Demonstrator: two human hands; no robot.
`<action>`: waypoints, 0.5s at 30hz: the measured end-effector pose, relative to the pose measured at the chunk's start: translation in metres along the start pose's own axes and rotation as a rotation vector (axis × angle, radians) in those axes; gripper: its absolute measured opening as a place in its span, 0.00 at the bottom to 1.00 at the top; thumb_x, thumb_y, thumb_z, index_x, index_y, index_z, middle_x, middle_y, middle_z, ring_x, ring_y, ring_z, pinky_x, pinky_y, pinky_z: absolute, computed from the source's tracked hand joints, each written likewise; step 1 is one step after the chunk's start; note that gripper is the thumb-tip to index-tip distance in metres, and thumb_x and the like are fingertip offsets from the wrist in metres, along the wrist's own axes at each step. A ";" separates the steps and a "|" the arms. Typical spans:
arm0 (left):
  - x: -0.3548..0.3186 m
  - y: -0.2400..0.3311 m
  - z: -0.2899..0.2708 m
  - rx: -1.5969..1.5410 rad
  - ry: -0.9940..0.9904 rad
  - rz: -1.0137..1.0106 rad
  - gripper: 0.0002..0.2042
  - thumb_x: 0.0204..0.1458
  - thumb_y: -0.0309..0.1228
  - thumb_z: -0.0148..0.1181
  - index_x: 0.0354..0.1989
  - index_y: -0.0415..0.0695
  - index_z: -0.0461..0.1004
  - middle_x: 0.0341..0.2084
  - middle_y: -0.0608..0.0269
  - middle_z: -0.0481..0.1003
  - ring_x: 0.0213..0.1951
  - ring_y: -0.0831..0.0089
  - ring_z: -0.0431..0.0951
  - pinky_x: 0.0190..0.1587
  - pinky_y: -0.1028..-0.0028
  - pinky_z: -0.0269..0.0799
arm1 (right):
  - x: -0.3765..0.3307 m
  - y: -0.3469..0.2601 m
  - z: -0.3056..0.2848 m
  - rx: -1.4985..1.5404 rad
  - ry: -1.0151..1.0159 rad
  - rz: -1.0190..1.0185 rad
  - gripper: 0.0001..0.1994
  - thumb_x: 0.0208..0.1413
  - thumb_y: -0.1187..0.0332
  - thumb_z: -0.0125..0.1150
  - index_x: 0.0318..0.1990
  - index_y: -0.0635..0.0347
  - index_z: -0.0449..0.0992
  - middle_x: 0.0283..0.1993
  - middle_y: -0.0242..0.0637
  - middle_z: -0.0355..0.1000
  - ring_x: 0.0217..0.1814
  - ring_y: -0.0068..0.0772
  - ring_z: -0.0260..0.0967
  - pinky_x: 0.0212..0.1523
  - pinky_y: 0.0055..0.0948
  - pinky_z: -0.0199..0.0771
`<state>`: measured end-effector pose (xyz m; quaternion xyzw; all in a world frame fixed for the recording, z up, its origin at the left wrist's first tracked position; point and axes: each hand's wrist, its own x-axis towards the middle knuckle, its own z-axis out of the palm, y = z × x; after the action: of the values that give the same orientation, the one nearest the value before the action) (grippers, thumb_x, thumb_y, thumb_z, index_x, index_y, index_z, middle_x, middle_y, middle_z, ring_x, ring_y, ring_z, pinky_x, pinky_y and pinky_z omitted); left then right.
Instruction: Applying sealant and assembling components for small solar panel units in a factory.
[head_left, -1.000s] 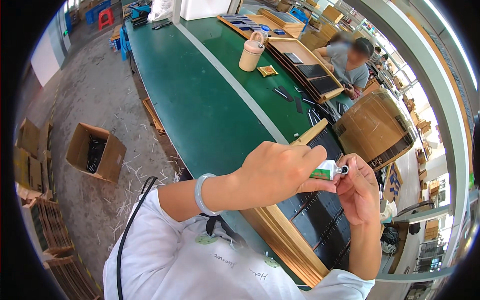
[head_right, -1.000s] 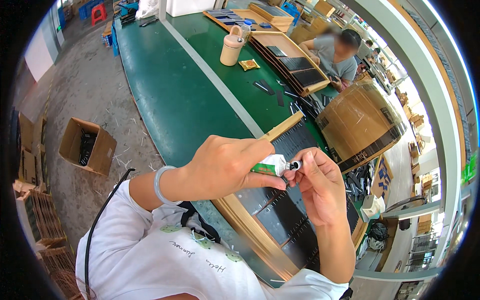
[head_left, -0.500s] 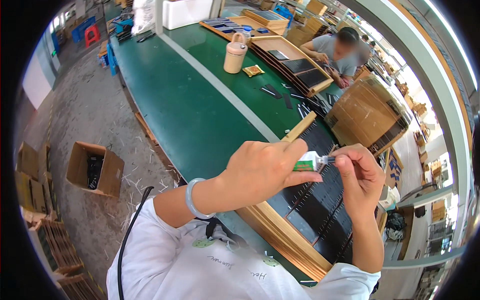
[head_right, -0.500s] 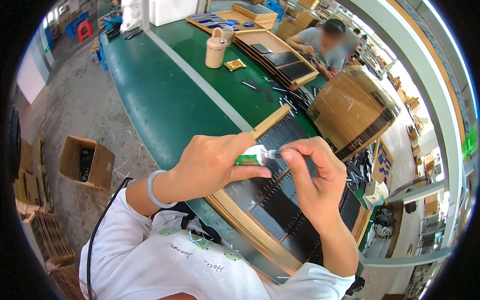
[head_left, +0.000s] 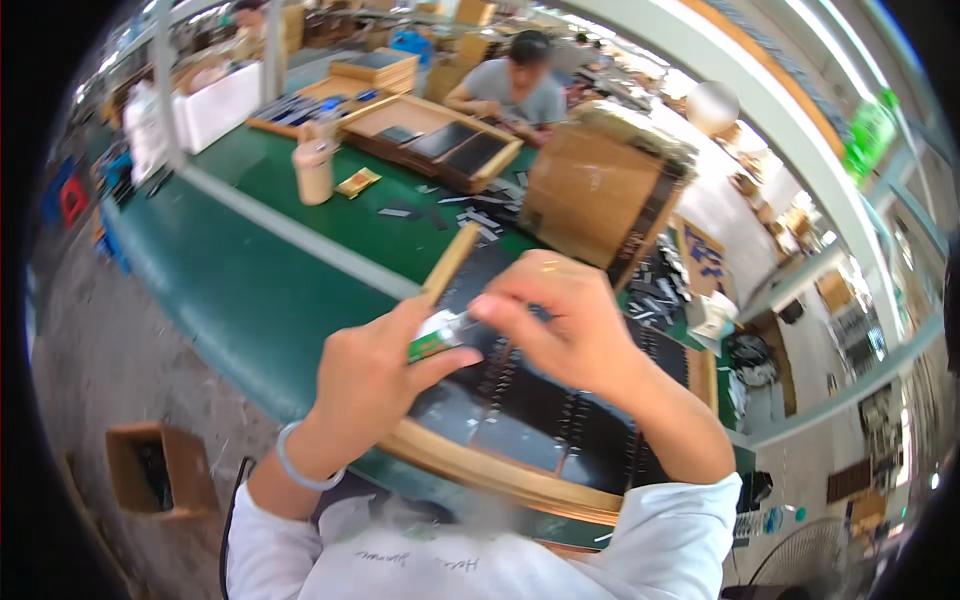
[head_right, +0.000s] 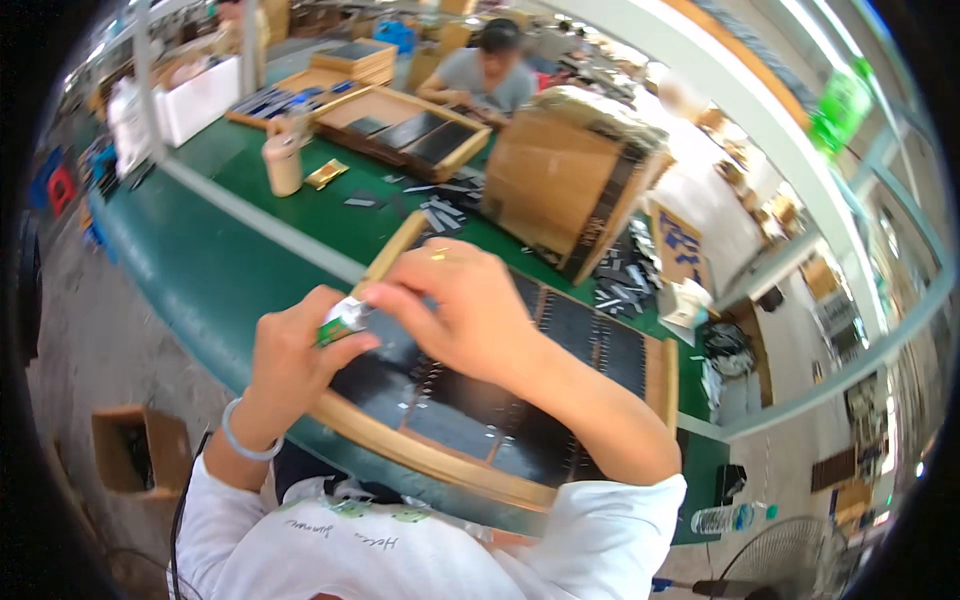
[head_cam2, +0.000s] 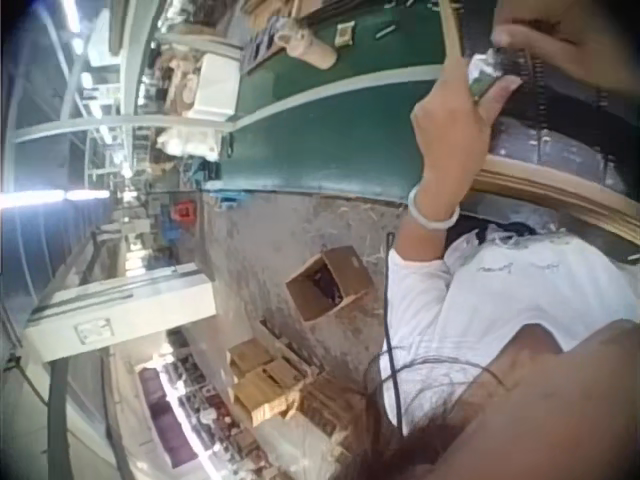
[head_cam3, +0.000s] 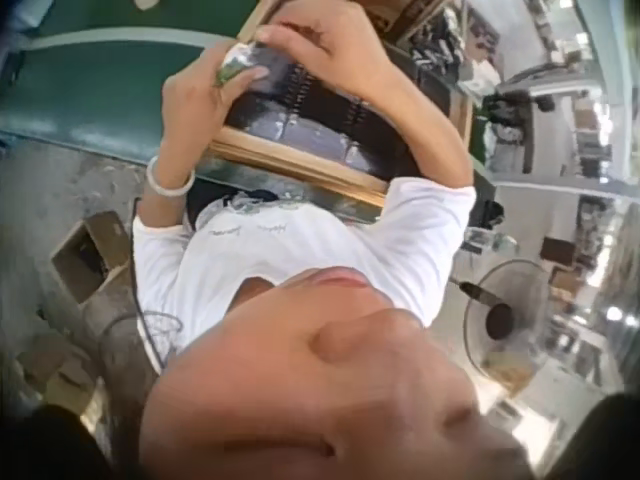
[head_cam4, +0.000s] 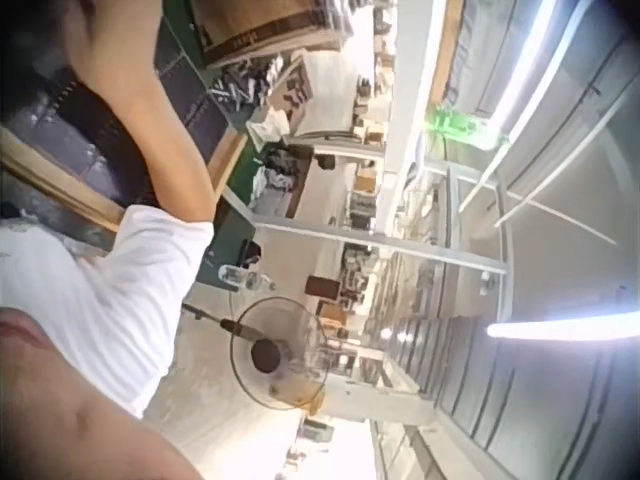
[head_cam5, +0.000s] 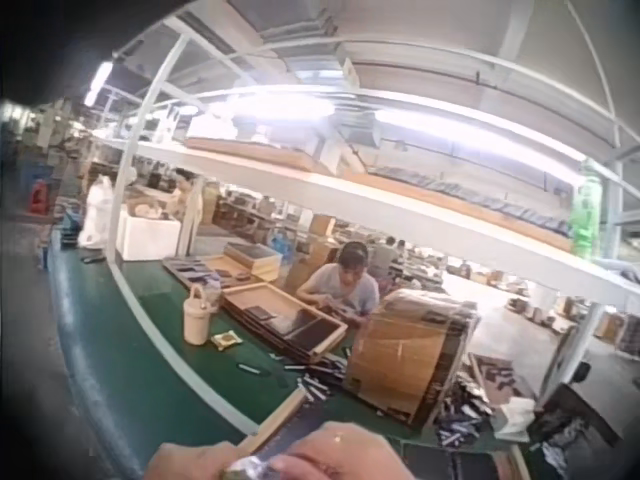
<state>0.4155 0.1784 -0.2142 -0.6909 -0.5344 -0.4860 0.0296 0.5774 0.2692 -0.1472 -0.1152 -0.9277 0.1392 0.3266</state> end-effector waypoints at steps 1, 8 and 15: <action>-0.002 0.001 0.000 -0.001 0.014 -0.038 0.19 0.40 0.44 0.63 0.30 0.42 0.69 0.17 0.56 0.71 0.19 0.58 0.72 0.19 0.68 0.66 | 0.001 -0.002 -0.006 -0.027 -0.072 -0.008 0.07 0.45 0.70 0.62 0.32 0.60 0.74 0.26 0.36 0.70 0.29 0.34 0.67 0.31 0.29 0.66; 0.001 0.016 0.001 -0.091 -0.012 -0.071 0.18 0.38 0.41 0.66 0.28 0.41 0.69 0.16 0.56 0.69 0.19 0.57 0.71 0.20 0.69 0.65 | -0.011 -0.003 -0.009 -0.037 -0.017 -0.207 0.08 0.44 0.72 0.60 0.34 0.58 0.71 0.26 0.36 0.66 0.30 0.39 0.64 0.33 0.34 0.64; 0.006 0.026 0.006 -0.038 -0.055 0.020 0.18 0.38 0.42 0.66 0.27 0.42 0.68 0.15 0.57 0.69 0.18 0.58 0.71 0.19 0.70 0.65 | -0.021 -0.015 -0.030 -0.326 -0.301 0.029 0.10 0.48 0.62 0.59 0.25 0.58 0.70 0.20 0.32 0.63 0.25 0.36 0.62 0.30 0.33 0.61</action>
<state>0.4392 0.1750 -0.2013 -0.7098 -0.5185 -0.4767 0.0067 0.6103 0.2544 -0.1317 -0.1575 -0.9745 0.0076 0.1593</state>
